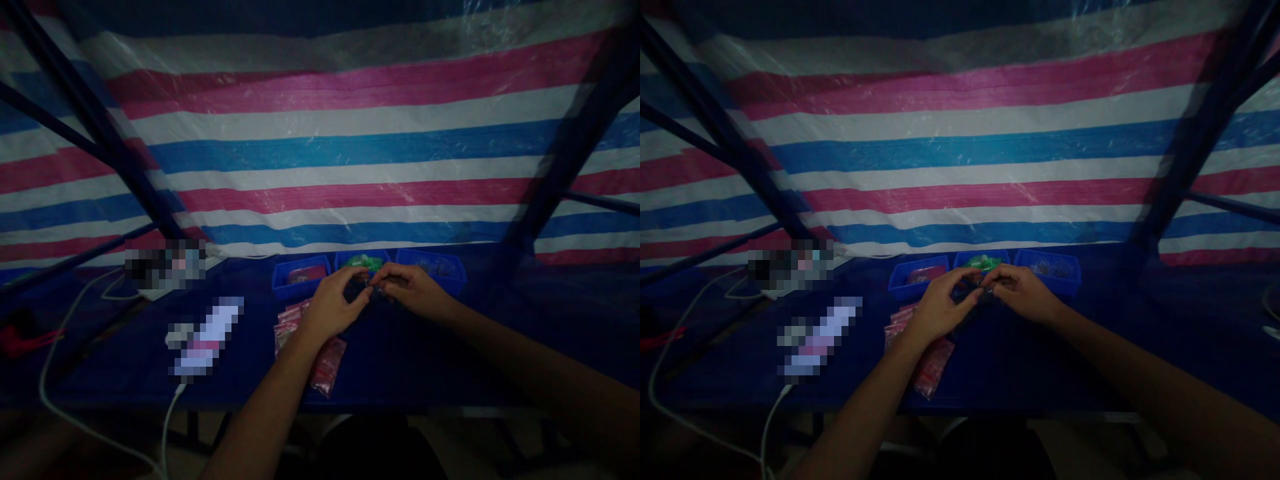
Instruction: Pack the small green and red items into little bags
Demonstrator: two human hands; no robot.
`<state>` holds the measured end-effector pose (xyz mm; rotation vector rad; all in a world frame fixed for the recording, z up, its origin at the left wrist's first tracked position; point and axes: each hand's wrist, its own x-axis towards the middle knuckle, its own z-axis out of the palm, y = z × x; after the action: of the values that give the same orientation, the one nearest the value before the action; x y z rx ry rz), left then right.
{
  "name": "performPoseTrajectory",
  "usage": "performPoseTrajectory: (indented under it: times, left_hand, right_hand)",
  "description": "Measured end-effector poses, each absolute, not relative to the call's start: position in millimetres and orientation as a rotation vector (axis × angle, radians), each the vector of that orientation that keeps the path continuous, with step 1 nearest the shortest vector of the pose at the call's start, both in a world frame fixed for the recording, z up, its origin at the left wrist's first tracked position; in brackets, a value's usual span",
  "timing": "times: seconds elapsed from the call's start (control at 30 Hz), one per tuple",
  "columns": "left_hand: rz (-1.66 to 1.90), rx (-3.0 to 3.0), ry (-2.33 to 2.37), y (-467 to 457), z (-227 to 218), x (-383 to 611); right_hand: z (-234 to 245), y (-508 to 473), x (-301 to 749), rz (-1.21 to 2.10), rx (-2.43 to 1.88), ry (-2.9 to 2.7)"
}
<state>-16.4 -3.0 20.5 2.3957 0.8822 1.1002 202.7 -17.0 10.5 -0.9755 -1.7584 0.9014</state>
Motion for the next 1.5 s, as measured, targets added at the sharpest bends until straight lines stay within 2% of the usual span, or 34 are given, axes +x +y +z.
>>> performPoseTrajectory:
  times: [0.27, 0.5, 0.67, 0.93, 1.07, 1.2, 1.37, 1.5]
  left_hand:
    - [1.123, 2.279, 0.764, -3.8, 25.5, -16.2]
    - [1.141, 2.006, 0.879, 4.9, 16.2, -15.3]
    - [1.190, 1.918, 0.831, 8.6, 10.7, -12.7]
    - [1.131, 2.098, 0.881, 2.8, 14.5, -13.4]
    - [1.064, 2.179, 0.998, 1.1, 16.4, -16.0]
    - [1.034, 2.007, 0.859, 3.1, 15.6, -16.4]
    - [1.133, 1.914, 0.833, 6.6, 14.7, -16.1]
    - [1.139, 1.913, 0.879, 8.4, 11.4, -15.2]
  right_hand:
    - [-1.8, -5.0, 205.9, 1.330, -0.912, -1.371]
    - [1.1, -8.1, 201.9, 1.361, -0.818, -1.311]
    - [0.3, -9.2, 200.9, 1.235, -0.863, -1.446]
    - [-0.2, -10.7, 198.3, 1.026, -0.960, -1.512]
    - [3.5, -16.9, 198.6, 0.588, -0.971, -1.679]
    - [5.7, -20.4, 200.1, 0.190, -0.868, -1.921]
    - [4.6, -20.0, 200.3, 0.200, -0.737, -2.074]
    - [6.8, -21.5, 200.1, 0.190, -0.793, -2.026]
